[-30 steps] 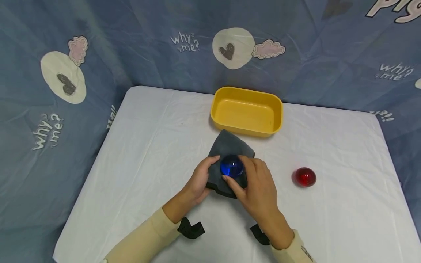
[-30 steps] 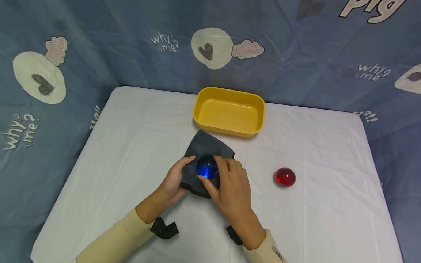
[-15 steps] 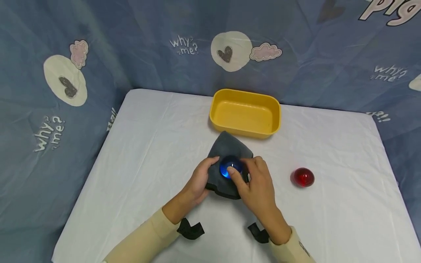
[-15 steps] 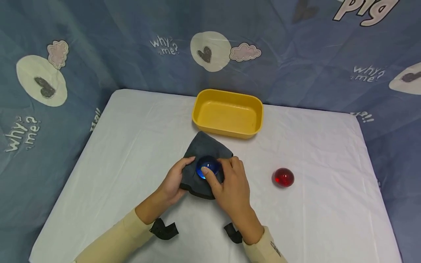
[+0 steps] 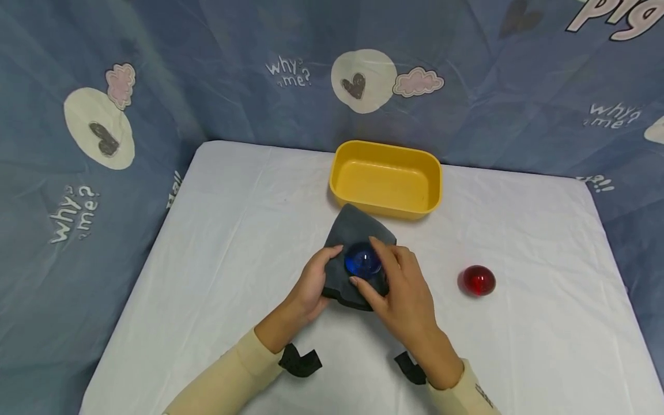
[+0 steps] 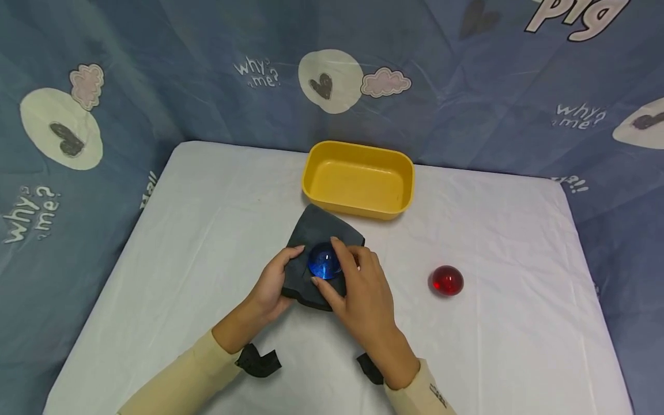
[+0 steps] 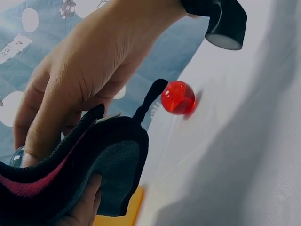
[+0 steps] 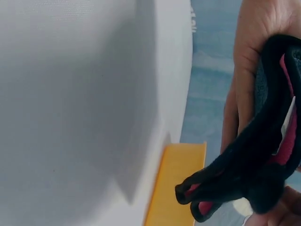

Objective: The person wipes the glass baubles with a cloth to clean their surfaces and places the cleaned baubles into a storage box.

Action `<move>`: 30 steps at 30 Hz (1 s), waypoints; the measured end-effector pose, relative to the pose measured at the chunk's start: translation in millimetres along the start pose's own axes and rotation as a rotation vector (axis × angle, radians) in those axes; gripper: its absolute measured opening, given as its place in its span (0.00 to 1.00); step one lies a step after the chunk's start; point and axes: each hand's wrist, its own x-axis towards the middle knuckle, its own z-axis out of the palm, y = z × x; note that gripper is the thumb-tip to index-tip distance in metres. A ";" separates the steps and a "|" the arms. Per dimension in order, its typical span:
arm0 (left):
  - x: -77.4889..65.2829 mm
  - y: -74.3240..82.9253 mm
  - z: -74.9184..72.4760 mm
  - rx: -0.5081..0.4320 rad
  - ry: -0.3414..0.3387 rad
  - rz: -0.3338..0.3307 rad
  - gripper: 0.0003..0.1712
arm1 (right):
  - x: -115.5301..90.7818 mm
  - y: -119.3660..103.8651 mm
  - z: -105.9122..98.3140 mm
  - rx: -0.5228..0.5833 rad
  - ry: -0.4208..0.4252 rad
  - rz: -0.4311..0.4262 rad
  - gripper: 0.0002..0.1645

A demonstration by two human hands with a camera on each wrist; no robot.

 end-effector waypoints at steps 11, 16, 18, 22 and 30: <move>0.6 -0.4 -0.2 0.020 -0.013 -0.016 0.33 | 5.7 3.8 5.5 0.085 0.065 0.043 0.34; 0.3 -2.7 0.0 0.030 -0.006 -0.017 0.34 | 7.0 5.8 7.8 0.196 0.033 0.142 0.23; 0.8 -3.2 0.8 0.023 0.000 -0.015 0.34 | 6.9 5.6 7.4 0.195 0.019 0.157 0.23; 3.3 -4.1 2.0 0.003 0.010 -0.010 0.34 | 4.5 4.8 5.9 0.098 0.002 0.116 0.39; 5.8 -5.5 0.4 0.005 0.019 0.009 0.33 | 5.1 4.5 8.1 -0.014 0.043 -0.053 0.48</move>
